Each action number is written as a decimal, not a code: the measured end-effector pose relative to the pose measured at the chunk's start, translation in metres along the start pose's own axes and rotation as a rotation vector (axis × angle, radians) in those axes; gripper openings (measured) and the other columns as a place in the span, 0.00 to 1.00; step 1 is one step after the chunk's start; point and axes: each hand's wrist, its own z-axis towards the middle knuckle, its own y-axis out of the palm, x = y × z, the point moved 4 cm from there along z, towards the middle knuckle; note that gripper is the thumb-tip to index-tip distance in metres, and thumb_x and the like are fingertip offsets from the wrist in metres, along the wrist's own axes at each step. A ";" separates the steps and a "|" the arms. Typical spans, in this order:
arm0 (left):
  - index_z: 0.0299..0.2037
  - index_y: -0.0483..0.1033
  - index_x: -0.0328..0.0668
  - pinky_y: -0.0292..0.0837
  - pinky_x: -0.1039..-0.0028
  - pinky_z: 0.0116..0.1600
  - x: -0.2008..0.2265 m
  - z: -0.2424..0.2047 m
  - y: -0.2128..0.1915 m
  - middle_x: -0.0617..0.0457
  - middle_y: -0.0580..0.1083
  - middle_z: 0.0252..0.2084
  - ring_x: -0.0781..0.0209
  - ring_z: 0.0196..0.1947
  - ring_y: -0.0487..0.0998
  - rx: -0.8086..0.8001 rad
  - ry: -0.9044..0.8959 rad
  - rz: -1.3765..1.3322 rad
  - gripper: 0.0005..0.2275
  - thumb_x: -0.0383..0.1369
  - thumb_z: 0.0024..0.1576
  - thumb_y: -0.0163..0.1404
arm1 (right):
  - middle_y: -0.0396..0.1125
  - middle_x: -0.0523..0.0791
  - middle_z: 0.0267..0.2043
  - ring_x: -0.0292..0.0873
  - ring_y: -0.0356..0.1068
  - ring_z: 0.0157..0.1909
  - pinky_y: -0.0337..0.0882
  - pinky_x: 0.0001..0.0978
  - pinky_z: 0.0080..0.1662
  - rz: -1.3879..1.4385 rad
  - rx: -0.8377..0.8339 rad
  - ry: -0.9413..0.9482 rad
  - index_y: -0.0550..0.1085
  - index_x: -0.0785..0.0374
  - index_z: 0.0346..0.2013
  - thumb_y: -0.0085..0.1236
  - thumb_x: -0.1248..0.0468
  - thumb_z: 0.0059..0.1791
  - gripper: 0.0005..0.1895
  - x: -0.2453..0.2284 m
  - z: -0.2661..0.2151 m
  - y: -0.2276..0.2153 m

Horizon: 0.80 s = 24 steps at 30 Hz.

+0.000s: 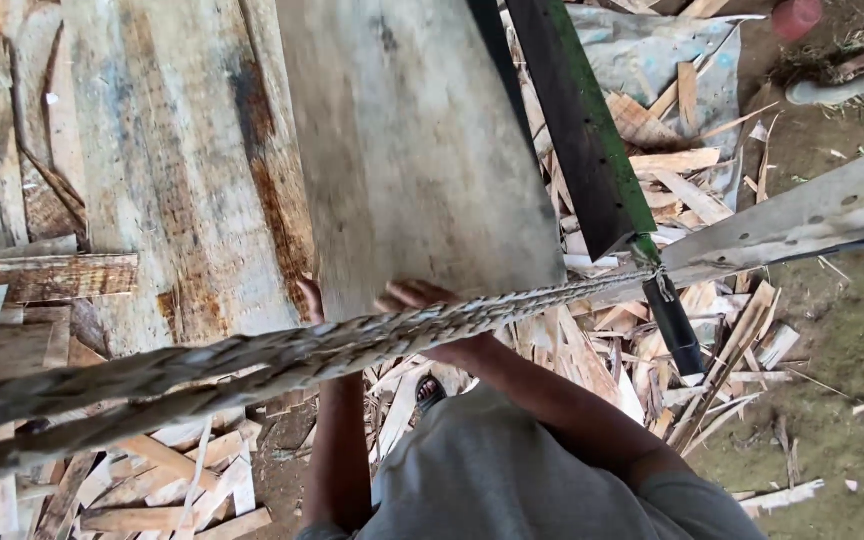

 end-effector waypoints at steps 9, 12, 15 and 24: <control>0.64 0.67 0.43 0.64 0.55 0.67 0.020 -0.058 -0.183 0.47 0.69 0.63 0.51 0.61 0.69 -0.071 0.119 -0.050 0.18 0.34 0.65 0.53 | 0.68 0.52 0.53 0.51 0.69 0.52 0.71 0.46 0.57 0.039 0.067 0.857 0.66 0.65 0.62 0.61 0.53 0.51 0.30 0.074 -0.130 -0.003; 0.63 0.67 0.43 0.63 0.53 0.68 0.010 -0.062 -0.204 0.46 0.69 0.63 0.50 0.62 0.69 -0.094 0.154 -0.052 0.18 0.34 0.65 0.54 | 0.68 0.53 0.52 0.51 0.70 0.50 0.72 0.45 0.51 0.039 0.170 1.163 0.67 0.68 0.59 0.65 0.55 0.50 0.30 0.114 -0.211 -0.007; 0.62 0.67 0.42 0.63 0.51 0.69 -0.008 -0.058 -0.210 0.46 0.69 0.63 0.49 0.63 0.69 -0.119 0.197 -0.060 0.17 0.34 0.65 0.54 | 0.71 0.49 0.50 0.44 0.72 0.46 0.74 0.41 0.42 0.580 0.452 1.456 0.69 0.66 0.56 0.66 0.59 0.46 0.27 0.145 -0.258 0.016; 0.61 0.69 0.41 0.65 0.49 0.71 -0.050 -0.068 -0.150 0.45 0.71 0.60 0.47 0.62 0.71 -0.103 0.263 -0.289 0.15 0.35 0.67 0.52 | 0.70 0.40 0.36 0.34 0.66 0.37 0.65 0.29 0.38 1.159 0.518 1.150 0.76 0.66 0.38 0.65 0.66 0.50 0.07 0.162 -0.280 -0.052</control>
